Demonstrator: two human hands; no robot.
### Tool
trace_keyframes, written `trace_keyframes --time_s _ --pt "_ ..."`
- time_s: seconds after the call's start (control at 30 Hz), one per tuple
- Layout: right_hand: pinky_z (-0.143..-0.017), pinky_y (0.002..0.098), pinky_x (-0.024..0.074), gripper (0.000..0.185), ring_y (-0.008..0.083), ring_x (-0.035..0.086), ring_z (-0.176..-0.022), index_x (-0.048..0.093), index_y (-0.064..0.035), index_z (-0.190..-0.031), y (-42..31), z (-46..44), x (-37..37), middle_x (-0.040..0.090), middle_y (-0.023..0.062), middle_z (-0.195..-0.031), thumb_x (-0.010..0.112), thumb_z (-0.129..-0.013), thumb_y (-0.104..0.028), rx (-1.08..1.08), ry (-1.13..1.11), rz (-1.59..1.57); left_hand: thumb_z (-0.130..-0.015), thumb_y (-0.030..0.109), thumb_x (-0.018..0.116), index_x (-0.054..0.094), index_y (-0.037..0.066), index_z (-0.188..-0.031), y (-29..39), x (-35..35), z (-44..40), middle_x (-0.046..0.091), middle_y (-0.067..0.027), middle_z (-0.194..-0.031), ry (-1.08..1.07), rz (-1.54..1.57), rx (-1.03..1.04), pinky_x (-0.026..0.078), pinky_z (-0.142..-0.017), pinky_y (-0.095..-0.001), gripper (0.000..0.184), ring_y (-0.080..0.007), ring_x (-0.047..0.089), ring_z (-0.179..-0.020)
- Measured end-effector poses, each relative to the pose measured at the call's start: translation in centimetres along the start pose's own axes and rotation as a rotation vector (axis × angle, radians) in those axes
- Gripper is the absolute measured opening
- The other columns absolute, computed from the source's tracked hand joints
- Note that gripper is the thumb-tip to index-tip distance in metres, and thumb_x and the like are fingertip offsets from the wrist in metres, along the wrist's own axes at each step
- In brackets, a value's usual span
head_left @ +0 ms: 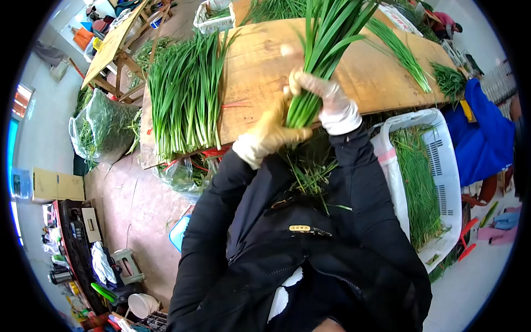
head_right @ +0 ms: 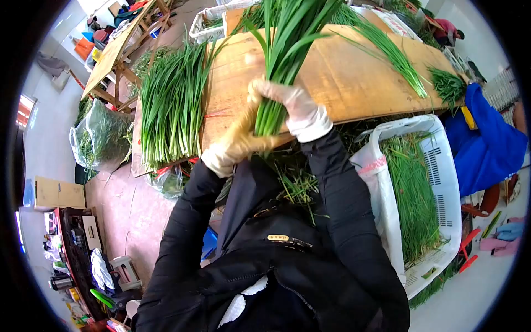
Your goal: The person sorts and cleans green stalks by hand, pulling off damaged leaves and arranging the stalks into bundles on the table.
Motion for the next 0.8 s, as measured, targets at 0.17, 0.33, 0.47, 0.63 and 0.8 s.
trace_keyframes --time_s 0.17,0.33,0.47,0.63,0.8 --pt "-0.073 0.0255 0.045 0.034 0.0131 0.055 -0.077 0.052 -0.0025 -0.109 -0.3 -3.7 -1.7 0.058 0.0032 -0.079 0.062 -0.077 -0.011 -0.334 0.035 0.352 -0.062 -0.002 0.071 0.011 0.011 -0.134 -1.9 -2.1 -5.3 0.032 -0.0072 -0.129 0.12 -0.32 0.191 0.029 -0.099 -0.0292 0.095 -0.0155 0.032 -0.117" --pt "-0.071 0.0272 0.0461 0.024 0.0138 0.057 -0.078 0.06 -0.0049 -0.092 6.3 -1.8 -3.8 0.062 0.0031 -0.086 0.066 -0.073 -0.017 -0.245 0.216 0.469 -0.081 0.027 0.052 0.043 0.008 -0.111 -10.5 -3.4 -6.4 0.054 -0.0071 -0.103 0.224 0.281 0.293 0.044 -0.075 -0.027 0.037 -0.0166 0.052 -0.093" --pt "-0.07 0.0298 0.0487 0.036 0.0139 0.058 -0.077 0.053 -0.0086 -0.108 3.2 -2.5 -2.2 0.061 0.0043 -0.086 0.064 -0.074 -0.01 -0.311 0.23 0.246 -0.073 0.02 0.063 0.036 0.006 -0.117 -5.2 -2.4 -4.1 0.059 -0.0187 -0.081 0.454 -1.053 -0.075 0.047 -0.065 -0.0361 0.053 -0.0322 0.059 -0.075" --pt "-0.064 0.0285 0.0516 0.036 0.0162 0.058 -0.074 0.048 -0.0053 -0.108 1.1 -4.2 -2.2 0.057 0.0105 -0.091 0.063 -0.075 -0.006 -0.254 0.452 -0.016 -0.071 0.017 0.064 0.025 0.004 -0.128 -1.6 -2.5 -1.3 0.06 -0.0185 -0.082 0.511 -1.376 -0.218 0.048 -0.061 -0.037 0.071 -0.0317 0.06 -0.068" --pt "-0.063 0.0256 0.0513 0.045 0.0116 0.056 -0.067 0.042 0.0061 -0.115 4.9 -10.1 0.5 0.056 0.005 -0.084 0.061 -0.076 -0.008 0.031 0.157 -0.305 -0.066 0.021 0.071 -0.014 0.003 -0.133 5.1 -3.1 6.1 0.057 -0.0257 -0.09 0.399 -1.195 -0.326 0.047 -0.065 -0.0388 0.109 -0.0351 0.06 -0.073"
Point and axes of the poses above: each hand's wrist, its own z-axis away from the middle knuckle, its own x-axis out of the palm, y = z × x, the point moved 1 cm from there along -z, towards the middle knuckle
